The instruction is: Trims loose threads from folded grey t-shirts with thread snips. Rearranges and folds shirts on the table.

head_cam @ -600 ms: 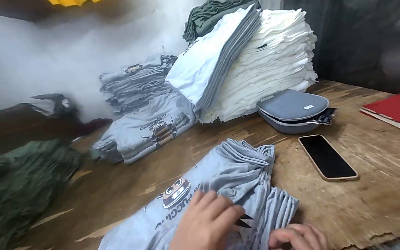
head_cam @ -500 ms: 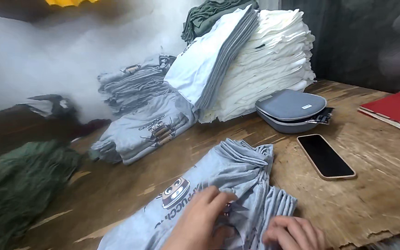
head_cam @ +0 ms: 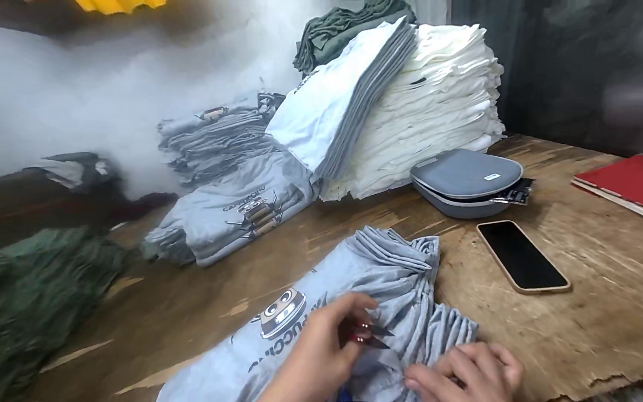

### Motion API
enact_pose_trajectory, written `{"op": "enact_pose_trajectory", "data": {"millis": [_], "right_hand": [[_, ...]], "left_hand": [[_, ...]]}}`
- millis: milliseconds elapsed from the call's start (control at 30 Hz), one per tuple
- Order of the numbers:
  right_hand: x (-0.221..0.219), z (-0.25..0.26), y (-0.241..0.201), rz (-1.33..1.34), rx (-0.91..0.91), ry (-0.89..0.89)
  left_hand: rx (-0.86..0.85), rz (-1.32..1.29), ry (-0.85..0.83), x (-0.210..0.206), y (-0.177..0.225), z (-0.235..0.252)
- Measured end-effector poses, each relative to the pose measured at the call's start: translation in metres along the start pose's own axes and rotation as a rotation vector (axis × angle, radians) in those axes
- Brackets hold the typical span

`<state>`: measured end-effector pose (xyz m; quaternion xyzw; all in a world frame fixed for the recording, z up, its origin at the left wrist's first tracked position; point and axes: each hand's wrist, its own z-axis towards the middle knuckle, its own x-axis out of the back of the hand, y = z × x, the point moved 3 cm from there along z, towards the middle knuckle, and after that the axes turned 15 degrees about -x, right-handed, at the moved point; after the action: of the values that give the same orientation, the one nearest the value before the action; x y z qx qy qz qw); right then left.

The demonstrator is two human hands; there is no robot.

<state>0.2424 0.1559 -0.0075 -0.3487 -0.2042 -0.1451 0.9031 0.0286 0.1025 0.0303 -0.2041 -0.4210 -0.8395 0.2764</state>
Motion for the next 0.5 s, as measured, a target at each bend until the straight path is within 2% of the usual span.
{"op": "enact_pose_trajectory", "data": {"millis": [167,300,367,433,467,500], "right_hand": [[0.010,0.000,0.000,0.133,-0.113,0.049],[0.003,0.000,-0.005,0.238,-0.057,0.025],[0.002,-0.003,-0.003,0.376,0.028,-0.020],[0.001,-0.010,0.002,0.441,0.092,-0.108],[0.000,-0.014,0.004,0.401,0.111,-0.179],[-0.001,-0.016,0.005,0.323,0.142,-0.250]], "left_hand": [[-0.288,0.286,0.029,0.008,0.023,-0.009],[-0.326,0.401,-0.026,-0.006,0.036,-0.011],[-0.197,0.362,-0.077,-0.003,0.039,-0.013],[0.062,0.232,-0.257,0.003,0.041,-0.013],[0.175,0.141,-0.339,0.004,0.039,-0.012],[0.240,0.097,-0.353,0.003,0.036,-0.012]]}}
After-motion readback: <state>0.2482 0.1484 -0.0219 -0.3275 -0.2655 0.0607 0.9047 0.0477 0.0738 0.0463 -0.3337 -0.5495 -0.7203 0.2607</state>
